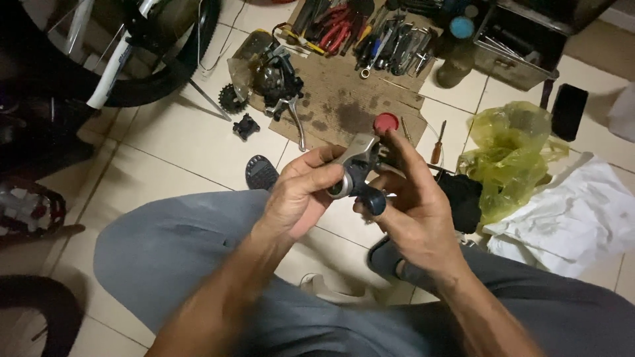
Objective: Assembling a bicycle derailleur by fitting components together and securing them with screws using a screwdriver.
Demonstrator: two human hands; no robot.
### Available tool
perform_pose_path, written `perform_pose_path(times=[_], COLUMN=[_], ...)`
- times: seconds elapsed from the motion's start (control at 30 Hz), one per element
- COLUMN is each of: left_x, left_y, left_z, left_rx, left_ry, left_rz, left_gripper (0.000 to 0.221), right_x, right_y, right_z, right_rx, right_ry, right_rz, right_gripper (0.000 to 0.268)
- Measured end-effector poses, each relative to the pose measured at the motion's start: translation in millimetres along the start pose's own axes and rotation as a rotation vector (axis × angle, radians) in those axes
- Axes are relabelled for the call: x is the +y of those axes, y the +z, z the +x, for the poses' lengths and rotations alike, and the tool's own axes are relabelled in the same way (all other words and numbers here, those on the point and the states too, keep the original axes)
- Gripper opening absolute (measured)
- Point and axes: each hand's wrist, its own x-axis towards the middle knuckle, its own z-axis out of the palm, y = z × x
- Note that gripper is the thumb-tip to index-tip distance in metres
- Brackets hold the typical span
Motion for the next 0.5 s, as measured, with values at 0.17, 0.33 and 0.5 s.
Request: perform_pose_path(times=[0.17,0.33,0.5], left_x=[5.8,3.3,6.5], left_y=[5.8,3.3,9.3], left_z=[-1.3,-2.1,-3.4], left_rx=[-0.074,-0.043,-0.137], left_ry=[-0.023,-0.031,-0.020], left_rz=[0.052,0.149,0.205], left_gripper=[0.035,0.040,0.032], right_x=[-5.5,-3.5,12.6], right_y=[-11.7,-15.2,-21.5], right_z=[6.8,9.2,11.5], right_rx=[-0.100,-0.040,0.071], right_ry=[-0.029,0.015,-0.103], right_rz=[0.010,0.076,-0.026], right_gripper=[0.073,0.059,0.051])
